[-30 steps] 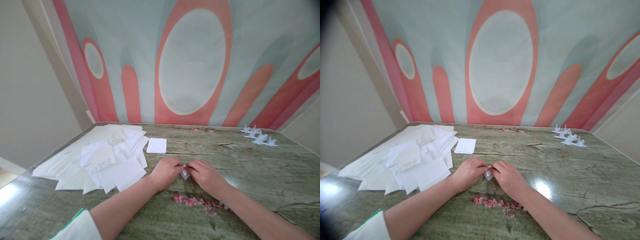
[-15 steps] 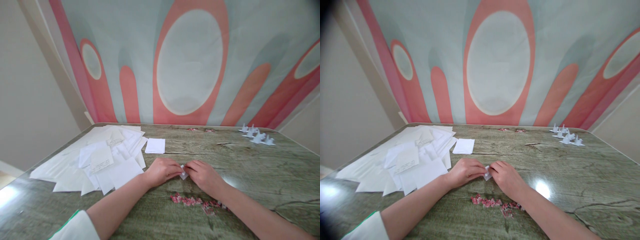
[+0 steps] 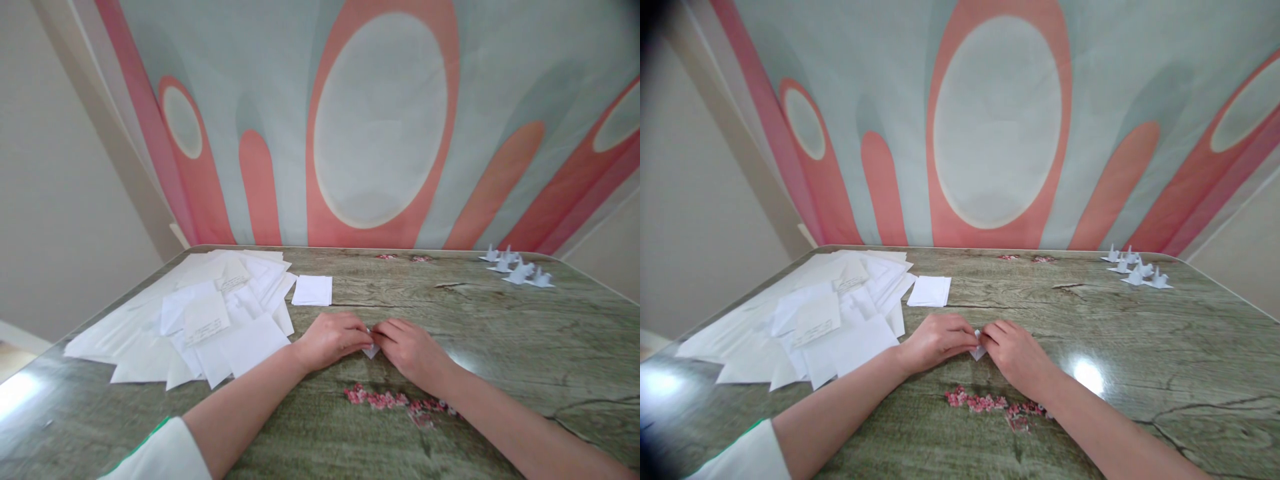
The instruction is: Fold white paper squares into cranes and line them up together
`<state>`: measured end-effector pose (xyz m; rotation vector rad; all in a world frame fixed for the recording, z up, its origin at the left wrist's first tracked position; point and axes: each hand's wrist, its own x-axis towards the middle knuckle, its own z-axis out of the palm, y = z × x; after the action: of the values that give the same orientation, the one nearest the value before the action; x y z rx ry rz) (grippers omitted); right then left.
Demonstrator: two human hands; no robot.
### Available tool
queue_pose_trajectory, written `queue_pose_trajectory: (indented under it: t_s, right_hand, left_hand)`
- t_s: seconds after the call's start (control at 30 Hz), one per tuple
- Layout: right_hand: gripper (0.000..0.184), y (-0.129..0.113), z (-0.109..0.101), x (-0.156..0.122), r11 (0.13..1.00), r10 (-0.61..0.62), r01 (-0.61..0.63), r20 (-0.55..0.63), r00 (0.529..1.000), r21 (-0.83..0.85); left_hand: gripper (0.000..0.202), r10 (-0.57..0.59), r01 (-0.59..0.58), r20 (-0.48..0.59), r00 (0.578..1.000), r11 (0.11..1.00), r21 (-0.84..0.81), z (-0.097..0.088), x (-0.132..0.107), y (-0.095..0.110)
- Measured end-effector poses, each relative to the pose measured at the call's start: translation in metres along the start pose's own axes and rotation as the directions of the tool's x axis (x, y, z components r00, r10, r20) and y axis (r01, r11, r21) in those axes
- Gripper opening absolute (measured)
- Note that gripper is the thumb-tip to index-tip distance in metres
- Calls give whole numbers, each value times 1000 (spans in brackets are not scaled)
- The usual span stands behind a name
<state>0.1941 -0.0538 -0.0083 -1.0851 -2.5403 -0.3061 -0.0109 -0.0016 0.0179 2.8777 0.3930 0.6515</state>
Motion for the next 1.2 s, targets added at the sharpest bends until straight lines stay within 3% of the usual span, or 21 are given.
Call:
queue_pose_trajectory:
  t_s: [0.77, 1.2]
  right_hand:
    - [20, -1, 1, -2, 1000, 5, -5, -8, 1000, -23]
    - [15, -4, -4, 2, 994, 102, -101, -22, 995, 34]
  left_hand:
    - [22, -10, 9, 10, 1000, 987, 163, 4, 2, 2]
    - [23, -77, 77, -1, 997, 991, 109, 5, 2, 6]
